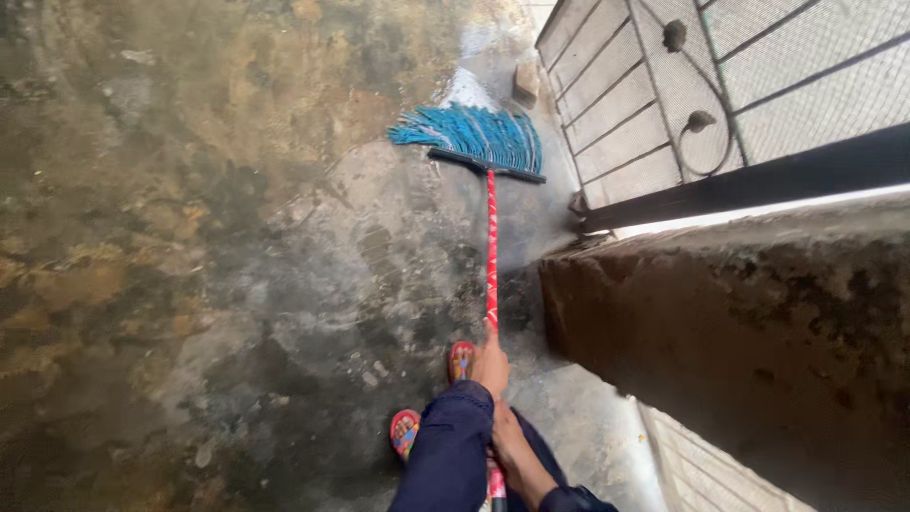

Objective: The person uses a long-handled broom to sweep a concrete floor area, moving dirt and debris along walls and through an open doorway.

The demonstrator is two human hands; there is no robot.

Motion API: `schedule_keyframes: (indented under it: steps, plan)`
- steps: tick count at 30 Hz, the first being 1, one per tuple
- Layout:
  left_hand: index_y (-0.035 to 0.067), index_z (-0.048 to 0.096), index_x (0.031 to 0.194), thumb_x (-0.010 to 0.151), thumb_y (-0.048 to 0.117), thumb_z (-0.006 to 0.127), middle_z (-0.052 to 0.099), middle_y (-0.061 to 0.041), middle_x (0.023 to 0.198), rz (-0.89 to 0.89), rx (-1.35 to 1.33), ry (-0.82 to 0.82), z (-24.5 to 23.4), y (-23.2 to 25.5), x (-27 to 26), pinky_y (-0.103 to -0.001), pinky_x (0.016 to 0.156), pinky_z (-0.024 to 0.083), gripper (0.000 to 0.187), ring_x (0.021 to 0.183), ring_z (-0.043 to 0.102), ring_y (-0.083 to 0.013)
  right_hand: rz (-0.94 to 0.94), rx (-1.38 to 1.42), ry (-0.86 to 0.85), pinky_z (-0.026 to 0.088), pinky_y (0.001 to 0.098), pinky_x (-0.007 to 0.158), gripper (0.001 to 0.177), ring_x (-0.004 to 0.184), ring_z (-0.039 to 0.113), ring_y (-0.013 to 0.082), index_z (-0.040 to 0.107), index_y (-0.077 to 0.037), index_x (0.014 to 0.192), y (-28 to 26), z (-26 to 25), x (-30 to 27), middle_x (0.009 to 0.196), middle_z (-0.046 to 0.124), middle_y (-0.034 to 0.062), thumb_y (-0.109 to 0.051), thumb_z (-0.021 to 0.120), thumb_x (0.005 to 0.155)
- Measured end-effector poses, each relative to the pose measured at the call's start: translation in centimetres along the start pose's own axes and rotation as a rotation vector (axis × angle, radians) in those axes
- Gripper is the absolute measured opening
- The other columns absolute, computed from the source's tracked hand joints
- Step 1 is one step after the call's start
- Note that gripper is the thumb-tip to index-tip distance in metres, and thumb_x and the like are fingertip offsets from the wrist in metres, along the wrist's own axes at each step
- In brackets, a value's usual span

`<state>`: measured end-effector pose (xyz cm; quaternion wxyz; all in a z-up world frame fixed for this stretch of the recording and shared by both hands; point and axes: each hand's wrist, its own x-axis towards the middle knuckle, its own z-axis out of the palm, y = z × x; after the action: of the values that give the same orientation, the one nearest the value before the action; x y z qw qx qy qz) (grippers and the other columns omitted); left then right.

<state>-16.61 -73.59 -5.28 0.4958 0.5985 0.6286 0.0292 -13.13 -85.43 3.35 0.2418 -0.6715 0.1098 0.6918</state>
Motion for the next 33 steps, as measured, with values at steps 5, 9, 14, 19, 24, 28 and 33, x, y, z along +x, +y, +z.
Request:
schedule_keyframes:
  steps: [5, 9, 14, 19, 24, 28, 33]
  plan:
    - [0.015, 0.031, 0.160, 0.093, 0.020, 0.056, 0.067, -0.028, 0.111, -0.253, -0.209, 0.111, -6.3, -8.4, -3.7, -0.052, 0.086, 0.051, 0.072, 0.100, 0.066, -0.0450, -0.024, 0.038, -0.226, 0.040, 0.0296, 0.042, 0.050, 0.049, 0.052, 0.0153, 0.066, -0.020, 0.101, 10.3, 6.1, 7.6, 0.070, 0.063, -0.0012, -0.060, 0.035, 0.104]
    - [0.011, 0.033, 0.158, 0.094, 0.019, 0.057, 0.067, -0.030, 0.116, -0.081, -0.208, 0.341, -9.0, -17.6, -6.7, -0.050, 0.085, 0.052, 0.069, 0.102, 0.068, -0.0452, -0.110, 0.233, -0.344, 0.053, 0.0365, 0.066, 0.045, 0.073, 0.065, 0.0225, 0.066, -0.021, 0.118, 15.6, 13.2, 9.3, 0.089, 0.072, 0.0061, -0.051, 0.036, 0.105]
    - [0.012, 0.037, 0.157, 0.095, 0.017, 0.061, 0.072, -0.023, 0.096, -0.121, -0.228, 0.504, -11.2, -25.2, -11.7, -0.048, 0.073, 0.055, 0.067, 0.084, 0.071, -0.0382, -0.266, -0.459, -0.274, 0.055, 0.0444, 0.090, 0.048, 0.101, 0.067, 0.0362, 0.058, -0.009, 0.128, 20.7, 15.5, 8.1, 0.109, 0.071, 0.0230, -0.046, 0.036, 0.108]
    - [0.025, 0.035, 0.160, 0.097, 0.017, 0.056, 0.056, -0.011, 0.070, -0.518, -0.730, 0.460, -14.2, -28.7, -17.0, -0.038, 0.039, 0.045, 0.067, 0.043, 0.051, -0.0186, -0.391, -1.134, -0.224, 0.051, 0.0524, 0.095, 0.049, 0.112, 0.063, 0.0503, 0.046, 0.000, 0.132, 23.8, 18.5, 6.4, 0.115, 0.064, 0.0396, -0.044, 0.039, 0.111]
    - [0.022, 0.036, 0.160, 0.097, 0.014, 0.057, 0.056, -0.006, 0.069, -0.531, -0.843, 0.621, -14.3, -33.2, -19.8, -0.036, 0.036, 0.044, 0.067, 0.042, 0.050, -0.0163, -0.847, -1.703, -0.585, 0.056, 0.0532, 0.082, 0.050, 0.095, 0.066, 0.0526, 0.055, 0.001, 0.126, 24.8, 19.9, 5.5, 0.118, 0.056, 0.0374, -0.017, 0.059, 0.080]
    - [0.013, 0.042, 0.156, 0.101, 0.013, 0.054, 0.057, -0.009, 0.072, -0.589, -0.913, 0.666, -12.8, -32.7, -20.3, -0.038, 0.039, 0.046, 0.056, 0.044, 0.053, -0.0184, -0.773, -1.682, -0.490, 0.055, 0.0570, 0.082, 0.036, 0.098, 0.067, 0.0523, 0.057, 0.001, 0.128, 23.7, 18.9, 5.2, 0.122, 0.060, 0.0330, -0.025, 0.048, 0.105]
    - [0.005, 0.035, 0.156, 0.097, 0.011, 0.054, 0.065, -0.020, 0.084, -0.557, -0.708, 0.728, -4.5, -23.7, -15.0, -0.045, 0.051, 0.053, 0.063, 0.057, 0.064, -0.0314, -0.723, -1.773, -0.350, 0.056, 0.0552, 0.080, 0.057, 0.092, 0.070, 0.0487, 0.048, -0.001, 0.138, 14.6, 8.1, 6.1, 0.108, 0.066, 0.0314, -0.034, 0.058, 0.092]
